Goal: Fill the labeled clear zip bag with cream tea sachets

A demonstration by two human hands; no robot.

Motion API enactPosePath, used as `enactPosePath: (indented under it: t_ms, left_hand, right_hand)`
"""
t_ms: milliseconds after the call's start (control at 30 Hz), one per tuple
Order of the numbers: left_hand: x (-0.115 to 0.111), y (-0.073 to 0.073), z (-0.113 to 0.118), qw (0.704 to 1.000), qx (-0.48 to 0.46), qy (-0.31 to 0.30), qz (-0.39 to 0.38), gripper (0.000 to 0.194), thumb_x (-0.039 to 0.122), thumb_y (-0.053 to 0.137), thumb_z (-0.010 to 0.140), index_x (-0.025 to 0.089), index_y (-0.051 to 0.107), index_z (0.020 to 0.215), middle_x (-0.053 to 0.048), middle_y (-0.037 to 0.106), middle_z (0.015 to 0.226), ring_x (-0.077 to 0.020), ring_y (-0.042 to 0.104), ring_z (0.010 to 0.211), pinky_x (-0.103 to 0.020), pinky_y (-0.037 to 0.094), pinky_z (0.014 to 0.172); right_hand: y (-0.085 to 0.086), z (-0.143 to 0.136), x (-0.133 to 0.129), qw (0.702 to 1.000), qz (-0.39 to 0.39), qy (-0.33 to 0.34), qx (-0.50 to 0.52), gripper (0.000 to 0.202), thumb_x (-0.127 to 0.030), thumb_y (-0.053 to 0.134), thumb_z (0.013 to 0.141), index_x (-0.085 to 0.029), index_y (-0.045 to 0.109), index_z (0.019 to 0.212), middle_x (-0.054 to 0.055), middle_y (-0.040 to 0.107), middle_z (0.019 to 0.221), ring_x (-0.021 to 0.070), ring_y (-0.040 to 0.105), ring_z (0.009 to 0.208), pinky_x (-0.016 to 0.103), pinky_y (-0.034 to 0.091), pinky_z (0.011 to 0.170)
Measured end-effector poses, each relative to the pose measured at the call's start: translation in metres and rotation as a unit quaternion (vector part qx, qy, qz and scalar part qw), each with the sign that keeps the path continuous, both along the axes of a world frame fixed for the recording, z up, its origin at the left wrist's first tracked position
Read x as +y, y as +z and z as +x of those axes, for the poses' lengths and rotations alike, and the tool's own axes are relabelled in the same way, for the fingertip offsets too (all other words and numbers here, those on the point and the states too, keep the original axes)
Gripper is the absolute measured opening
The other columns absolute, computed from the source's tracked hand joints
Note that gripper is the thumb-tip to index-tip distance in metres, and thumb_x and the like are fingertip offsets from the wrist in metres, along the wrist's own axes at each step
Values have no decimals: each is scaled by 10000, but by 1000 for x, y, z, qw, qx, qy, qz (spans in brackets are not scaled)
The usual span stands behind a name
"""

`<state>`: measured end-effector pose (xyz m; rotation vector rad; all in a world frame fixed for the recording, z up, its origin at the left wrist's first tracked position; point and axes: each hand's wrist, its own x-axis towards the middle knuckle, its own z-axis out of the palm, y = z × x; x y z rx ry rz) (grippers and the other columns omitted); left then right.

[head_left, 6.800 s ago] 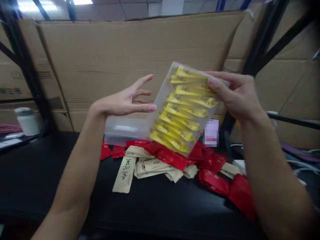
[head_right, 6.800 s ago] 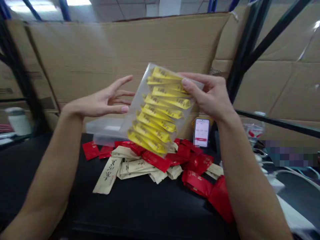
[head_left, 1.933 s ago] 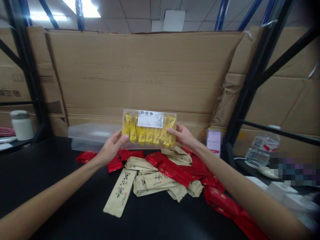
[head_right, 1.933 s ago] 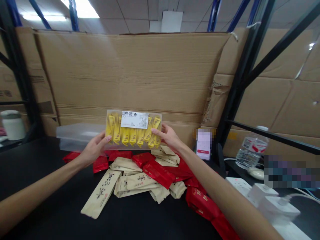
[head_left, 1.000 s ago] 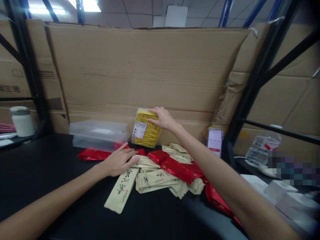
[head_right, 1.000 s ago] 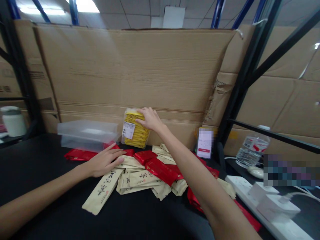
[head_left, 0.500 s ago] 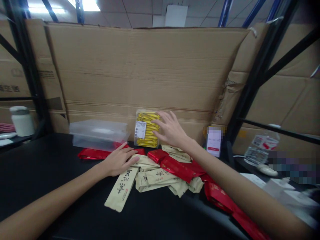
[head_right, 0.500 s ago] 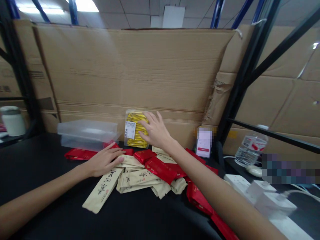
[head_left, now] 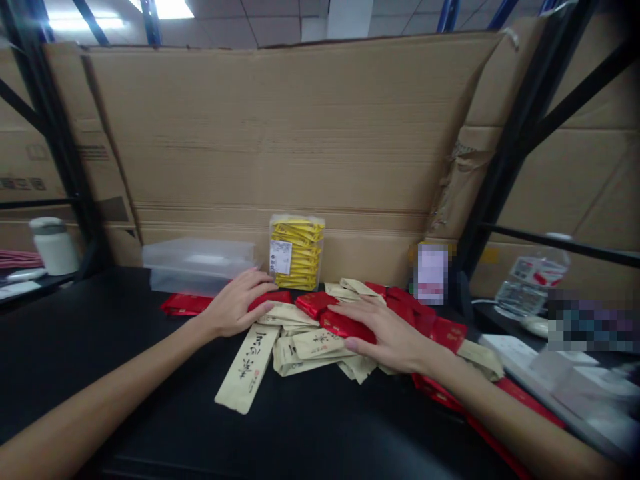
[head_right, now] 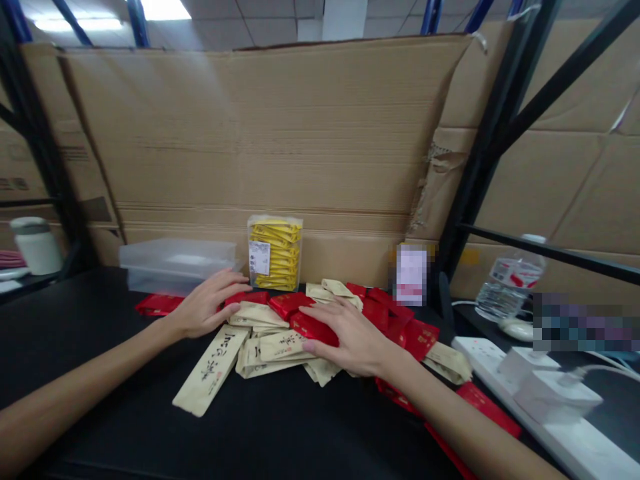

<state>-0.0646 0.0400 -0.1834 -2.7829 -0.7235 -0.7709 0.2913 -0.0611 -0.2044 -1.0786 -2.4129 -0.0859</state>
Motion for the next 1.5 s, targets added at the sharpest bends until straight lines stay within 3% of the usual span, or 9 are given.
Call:
enactPosePath:
  t_ms: [133,300,467,667,1067,1200,1300,1400,1500]
  left_hand:
    - [12,26,-28,990,-58,72,110,567,509,656,938,242,575,1432,-143,463,1590,-357,377,1502,-554,261,1254]
    - [45,37,-87,968,-63,194,150,997,695,769,748,200,438,1547,-203,470,1581,-444,414,1454,-654,233,1210]
    - [60,40,-114,975,-19,196,103,632,678,708,803,230,696,1248,-133,747,1197,-364,672,1120,-543,434,1073]
    - [22,59,-92,946,-116,207,221,515,548,685,909,244,665,1324,-105,700,1288,-371,614,1215,-539,412,1082]
    - [-31,29,-14,939,-156,93,292,479,456,834,812,377,677,1257,-45,715,1282,-357,641,1166,-543,426,1047]
    - [-55,27,12,907,-144,10,397,565,349,856,812,352,631,1331,-46,748,1223,-288,693,1076,-437,487,954]
    - [-76,26,27,898,-155,-25,411,527,323,846,832,269,653,1319,-74,770,1160,-273,695,1066,-412,493,937]
    - [-97,19,45,907,-146,-54,392,352,301,768,912,247,706,1254,-76,782,1138,-265,683,1109,-408,484,968]
    - [-113,13,63,909,-132,-104,382,287,206,706,945,268,733,1224,-37,788,1147,-229,670,1159,-370,469,1011]
  right_hand:
    - [-4,0,-2,999,40,-10,-6,864,-703,686,865,-261,464,1574,174,554,1533,405,505,1425,715,275,1206]
    - [-1,-8,-3,991,130,-15,-3,628,-614,696,907,-291,595,1436,148,627,1459,351,576,1360,675,305,1205]
    - [2,-12,-9,980,198,15,-21,408,-477,677,960,-300,654,1328,117,672,1396,322,611,1311,645,323,1201]
    - [-3,-33,-32,956,268,108,-46,203,-359,635,981,-246,732,1119,115,758,1167,272,706,1074,510,509,1050]
    - [-14,-59,8,960,176,145,-162,390,-416,476,1082,-207,665,1351,70,558,1553,256,377,1531,548,189,1301]
    - [-3,-41,-5,966,176,180,-58,366,-343,465,1032,-173,783,1091,149,563,1533,320,441,1485,575,281,1250]
    - [8,-21,-14,973,46,154,162,630,-606,299,1047,-204,775,1140,147,687,1368,357,584,1336,617,381,1157]
    - [22,-12,-18,879,-192,131,415,862,-799,158,984,-207,681,1331,133,768,1180,342,706,1134,560,520,1030]
    - [39,-12,-21,761,-306,50,570,577,-639,559,951,-237,631,1358,83,780,1153,298,751,1009,435,611,876]
